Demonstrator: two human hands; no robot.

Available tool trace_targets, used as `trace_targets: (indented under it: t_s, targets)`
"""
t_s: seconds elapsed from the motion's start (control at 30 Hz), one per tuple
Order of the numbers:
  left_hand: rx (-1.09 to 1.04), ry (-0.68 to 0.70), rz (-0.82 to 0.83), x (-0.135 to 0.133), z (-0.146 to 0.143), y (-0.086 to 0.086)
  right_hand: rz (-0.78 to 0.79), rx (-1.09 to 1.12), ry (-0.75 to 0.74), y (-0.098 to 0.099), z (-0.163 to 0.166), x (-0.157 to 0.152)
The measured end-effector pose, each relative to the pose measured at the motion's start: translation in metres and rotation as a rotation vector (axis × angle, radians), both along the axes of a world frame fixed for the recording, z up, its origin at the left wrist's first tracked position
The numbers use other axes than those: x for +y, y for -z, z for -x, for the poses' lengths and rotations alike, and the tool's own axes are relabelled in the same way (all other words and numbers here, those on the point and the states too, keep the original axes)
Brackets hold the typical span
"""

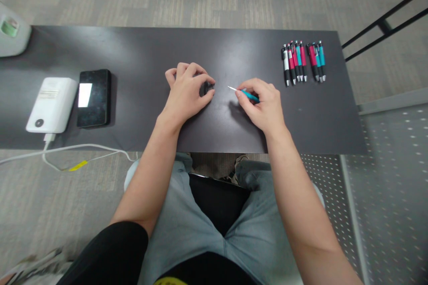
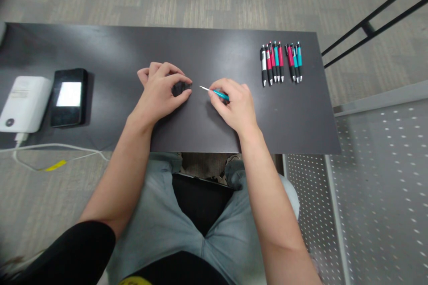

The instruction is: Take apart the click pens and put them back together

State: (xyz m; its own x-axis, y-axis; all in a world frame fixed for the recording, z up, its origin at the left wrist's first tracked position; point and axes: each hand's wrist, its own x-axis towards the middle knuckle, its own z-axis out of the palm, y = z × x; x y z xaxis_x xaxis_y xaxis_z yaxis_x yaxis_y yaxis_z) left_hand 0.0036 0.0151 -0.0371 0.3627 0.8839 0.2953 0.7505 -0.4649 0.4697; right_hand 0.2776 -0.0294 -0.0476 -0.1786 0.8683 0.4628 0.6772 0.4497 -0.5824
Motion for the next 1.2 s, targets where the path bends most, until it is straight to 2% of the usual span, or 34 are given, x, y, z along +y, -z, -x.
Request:
trace_targets:
  t_s: [0.37, 0.6, 0.8, 0.93, 1.0, 1.13, 1.2]
  targets:
    - [-0.031, 0.031, 0.009, 0.000, 0.003, -0.013, -0.006, -0.040, -0.018, 0.000, 0.002, 0.000]
    - [-0.151, 0.201, 0.106, -0.003, -0.006, -0.021, 0.042, -0.065, -0.070, -0.006, 0.002, -0.004]
    - [-0.161, 0.216, 0.130, -0.001, -0.012, -0.018, 0.010, -0.055, -0.106, -0.004, 0.003, -0.004]
    - [-0.215, 0.212, 0.127, 0.001, -0.010, -0.018, 0.043, -0.032, -0.093, -0.006, 0.003, -0.004]
    - [-0.267, 0.170, 0.103, 0.004, -0.005, -0.018, 0.077, -0.026, -0.061, -0.005, 0.002, -0.003]
    - [-0.398, -0.052, 0.003, 0.016, 0.014, -0.013, 0.090, 0.001, 0.053, 0.000, 0.000, -0.001]
    - [-0.461, -0.117, -0.028, 0.020, 0.022, -0.009, 0.079, 0.023, 0.097, 0.002, 0.000, 0.000]
